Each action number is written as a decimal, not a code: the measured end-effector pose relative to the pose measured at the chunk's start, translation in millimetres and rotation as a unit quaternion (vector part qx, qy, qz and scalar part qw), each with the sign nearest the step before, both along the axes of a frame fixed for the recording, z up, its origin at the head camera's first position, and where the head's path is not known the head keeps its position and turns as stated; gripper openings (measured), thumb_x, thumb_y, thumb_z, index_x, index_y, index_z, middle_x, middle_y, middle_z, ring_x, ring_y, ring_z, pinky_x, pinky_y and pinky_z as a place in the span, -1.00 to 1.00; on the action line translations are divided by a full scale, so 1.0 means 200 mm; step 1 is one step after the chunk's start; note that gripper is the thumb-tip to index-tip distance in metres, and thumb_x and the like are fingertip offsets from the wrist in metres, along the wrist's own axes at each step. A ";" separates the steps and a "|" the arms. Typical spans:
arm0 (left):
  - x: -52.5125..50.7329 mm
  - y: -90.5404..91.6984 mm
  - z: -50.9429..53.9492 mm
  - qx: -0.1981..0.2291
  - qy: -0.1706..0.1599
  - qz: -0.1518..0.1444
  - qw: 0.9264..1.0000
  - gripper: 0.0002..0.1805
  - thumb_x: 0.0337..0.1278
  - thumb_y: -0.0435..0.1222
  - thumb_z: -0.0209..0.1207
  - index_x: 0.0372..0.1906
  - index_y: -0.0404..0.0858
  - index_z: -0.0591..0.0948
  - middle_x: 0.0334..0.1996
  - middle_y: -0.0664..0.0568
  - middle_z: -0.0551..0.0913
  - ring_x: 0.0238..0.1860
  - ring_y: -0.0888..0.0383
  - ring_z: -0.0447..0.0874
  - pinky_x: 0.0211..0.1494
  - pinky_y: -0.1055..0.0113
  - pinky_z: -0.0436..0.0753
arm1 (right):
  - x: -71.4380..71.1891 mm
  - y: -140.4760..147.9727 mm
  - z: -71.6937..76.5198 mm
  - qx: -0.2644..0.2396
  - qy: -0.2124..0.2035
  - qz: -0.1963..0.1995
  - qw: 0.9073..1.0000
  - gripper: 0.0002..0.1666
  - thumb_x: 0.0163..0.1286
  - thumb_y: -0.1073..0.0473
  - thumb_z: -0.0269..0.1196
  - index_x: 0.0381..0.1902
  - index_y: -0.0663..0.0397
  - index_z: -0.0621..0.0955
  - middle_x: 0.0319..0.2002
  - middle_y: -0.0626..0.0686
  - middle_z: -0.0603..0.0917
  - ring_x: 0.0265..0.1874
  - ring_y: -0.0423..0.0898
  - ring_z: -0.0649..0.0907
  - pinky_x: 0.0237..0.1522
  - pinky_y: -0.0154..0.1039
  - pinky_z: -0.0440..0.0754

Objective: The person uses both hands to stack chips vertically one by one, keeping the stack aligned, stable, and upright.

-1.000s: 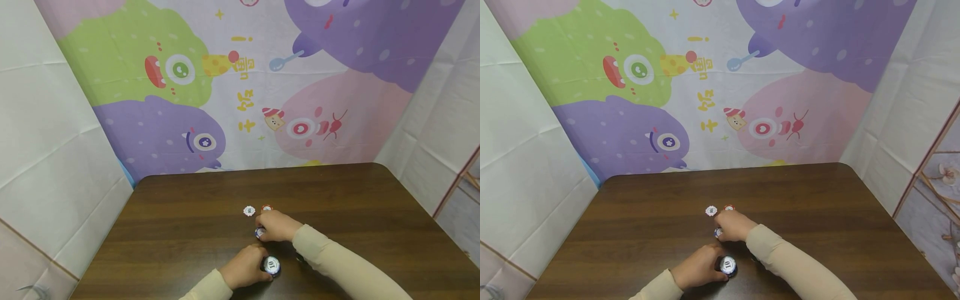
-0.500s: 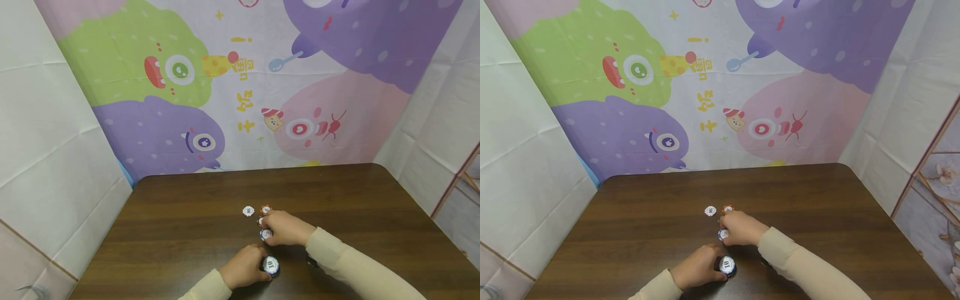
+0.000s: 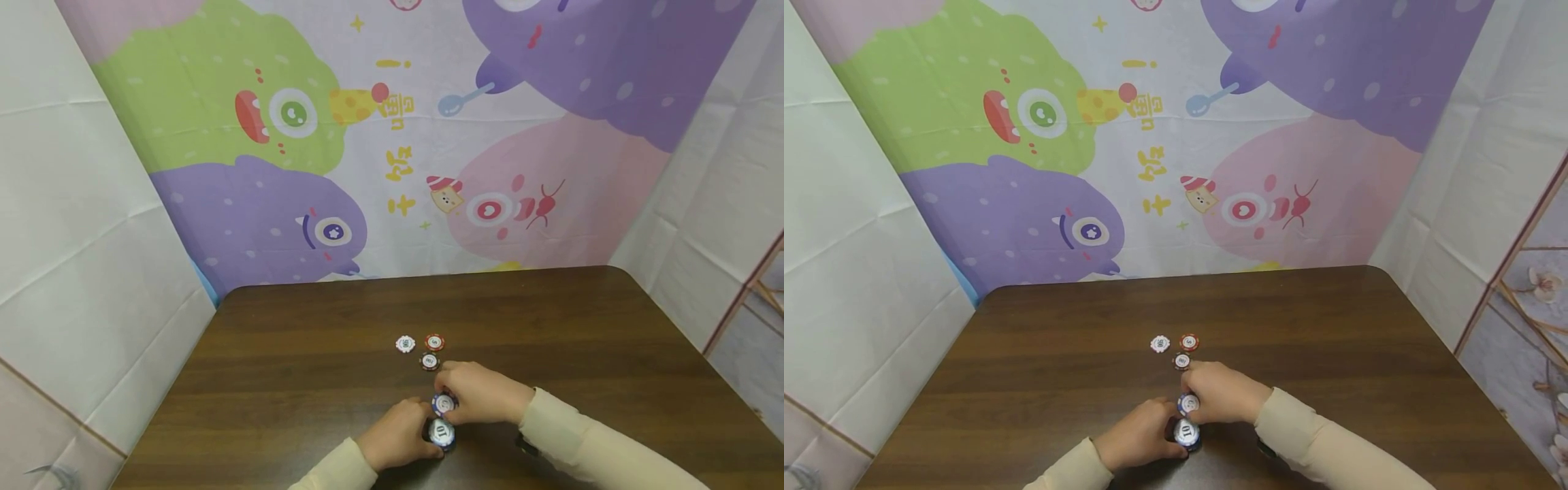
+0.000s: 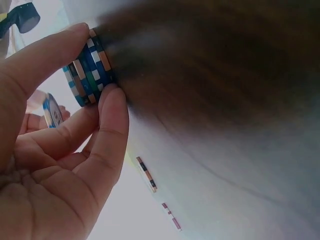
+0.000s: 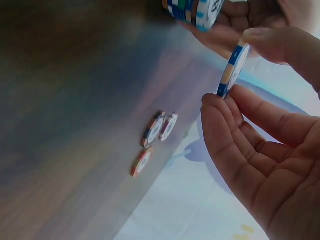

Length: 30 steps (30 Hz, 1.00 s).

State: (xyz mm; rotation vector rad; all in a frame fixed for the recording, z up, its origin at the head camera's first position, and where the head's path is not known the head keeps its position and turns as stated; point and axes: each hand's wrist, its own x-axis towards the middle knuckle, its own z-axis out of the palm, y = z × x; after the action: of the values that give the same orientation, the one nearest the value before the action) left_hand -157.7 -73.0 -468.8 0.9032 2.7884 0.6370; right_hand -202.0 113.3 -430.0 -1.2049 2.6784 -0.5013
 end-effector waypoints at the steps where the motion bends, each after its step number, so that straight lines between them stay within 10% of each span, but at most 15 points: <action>1: 0.00 0.00 0.00 0.000 0.000 0.002 1.000 -0.62 -0.31 -0.18 0.54 -0.30 -0.19 0.66 -0.43 0.22 0.57 -0.44 0.43 0.37 -0.36 0.53 0.43 | 0.01 0.00 0.00 0.001 0.000 0.000 1.000 -0.74 0.07 0.12 0.43 -0.28 0.06 0.66 -0.34 -0.15 0.55 -0.45 -0.37 0.43 -0.37 -0.44 0.46; 30: 0.00 0.00 -0.01 0.020 0.001 0.012 1.000 -0.61 -0.30 -0.12 0.53 -0.29 -0.17 0.67 -0.48 0.25 0.54 -0.47 0.44 0.32 -0.43 0.54 0.38 | 0.13 -0.02 -0.09 -0.021 0.018 0.026 0.999 -0.78 0.01 0.14 0.45 -0.34 -0.01 0.67 -0.38 -0.20 0.55 -0.46 -0.45 0.40 -0.36 -0.48 0.45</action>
State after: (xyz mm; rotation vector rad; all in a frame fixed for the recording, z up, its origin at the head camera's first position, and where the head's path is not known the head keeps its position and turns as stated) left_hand -156.9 -73.6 -470.6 0.8785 2.8017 0.6975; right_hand -176.1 109.5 -447.5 -1.3027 2.6723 -0.5362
